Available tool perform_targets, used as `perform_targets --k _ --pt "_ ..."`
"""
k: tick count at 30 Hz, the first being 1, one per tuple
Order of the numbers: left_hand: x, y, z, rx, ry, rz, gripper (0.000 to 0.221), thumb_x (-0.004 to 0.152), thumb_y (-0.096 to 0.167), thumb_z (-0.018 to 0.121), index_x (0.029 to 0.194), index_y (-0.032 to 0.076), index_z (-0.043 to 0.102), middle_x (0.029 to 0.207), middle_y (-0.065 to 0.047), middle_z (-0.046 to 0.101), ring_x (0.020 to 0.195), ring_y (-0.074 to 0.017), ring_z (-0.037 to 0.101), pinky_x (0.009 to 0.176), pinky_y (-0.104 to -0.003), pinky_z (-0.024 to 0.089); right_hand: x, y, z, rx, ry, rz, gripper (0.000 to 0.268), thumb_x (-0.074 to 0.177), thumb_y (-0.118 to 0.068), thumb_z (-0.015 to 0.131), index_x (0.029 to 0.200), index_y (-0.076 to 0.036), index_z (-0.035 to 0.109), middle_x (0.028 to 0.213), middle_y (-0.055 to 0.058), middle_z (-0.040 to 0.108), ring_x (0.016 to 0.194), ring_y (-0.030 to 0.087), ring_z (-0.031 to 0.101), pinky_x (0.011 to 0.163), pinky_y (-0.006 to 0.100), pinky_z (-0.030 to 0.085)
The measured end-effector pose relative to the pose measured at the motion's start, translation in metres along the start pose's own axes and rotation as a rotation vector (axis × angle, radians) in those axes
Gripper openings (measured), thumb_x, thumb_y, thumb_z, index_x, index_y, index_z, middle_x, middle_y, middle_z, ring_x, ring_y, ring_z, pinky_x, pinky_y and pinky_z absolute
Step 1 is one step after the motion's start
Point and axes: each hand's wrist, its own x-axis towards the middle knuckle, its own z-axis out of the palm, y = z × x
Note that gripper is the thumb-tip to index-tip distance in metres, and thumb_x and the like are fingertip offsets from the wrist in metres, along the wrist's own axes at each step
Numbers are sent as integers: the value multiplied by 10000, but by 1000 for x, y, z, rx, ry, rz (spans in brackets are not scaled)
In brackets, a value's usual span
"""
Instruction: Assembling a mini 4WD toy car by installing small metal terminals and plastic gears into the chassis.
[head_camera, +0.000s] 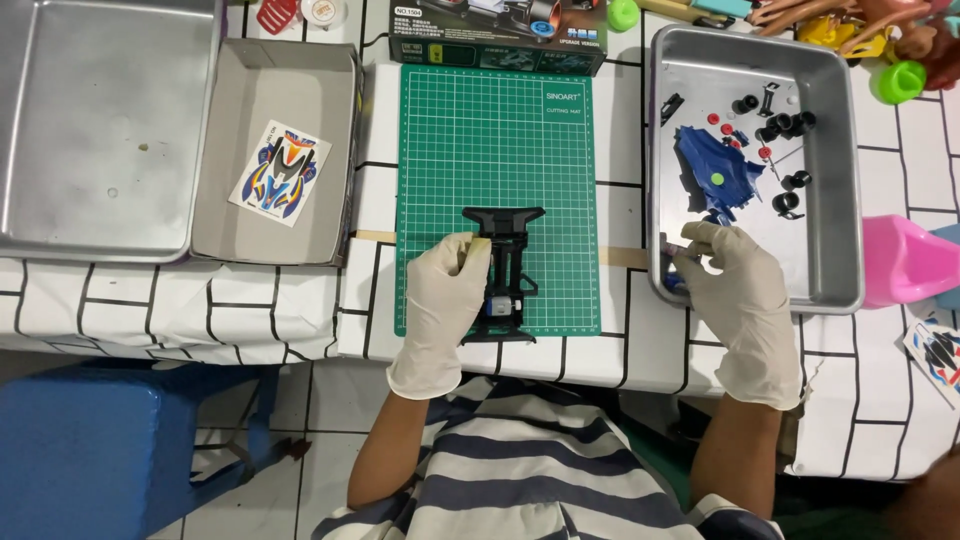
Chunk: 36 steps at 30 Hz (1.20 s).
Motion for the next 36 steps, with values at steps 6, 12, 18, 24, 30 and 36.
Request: perform_targets --k 6,12,18,24,30,36 --pt "11 -53 8 51 70 -43 131 931 173 696 813 135 738 510 47 509 571 -41 450 626 -231 478 -18 -36 34 295 572 -703 261 847 28 879 1039 -124 787 970 46 763 970 246 735 919 327 563" --pt "5 -18 8 55 79 -29 133 947 156 693 821 134 732 505 27 550 572 -37 445 608 -232 480 -9 -82 99 473 418 -1017 436 831 157 719 1181 -100 757 1058 45 781 940 243 751 858 379 606" --pt "4 -21 7 86 92 -8 90 929 117 694 864 104 754 534 -25 583 609 -43 473 639 -262 504 6 -79 125 460 486 -1184 355 905 146 667 1229 3 689 994 96 739 895 257 721 818 364 592" --pt "5 -33 5 98 92 16 77 940 95 691 903 74 756 583 -60 642 668 -60 509 678 -285 515 13 -64 143 463 454 -1165 418 900 97 654 1288 -50 703 1018 58 738 880 270 701 802 347 588" --pt "4 -31 10 66 109 36 117 928 53 677 838 83 744 534 -36 589 631 -54 476 628 -268 486 19 -65 149 421 547 -1237 397 895 89 678 1260 -61 720 1002 26 739 857 246 671 770 338 581" --pt "3 -29 11 70 136 38 124 915 61 686 809 95 741 525 -23 591 620 -39 466 608 -251 483 10 -67 133 436 530 -1272 385 898 71 672 1258 -58 716 1031 41 733 900 260 670 776 358 573"
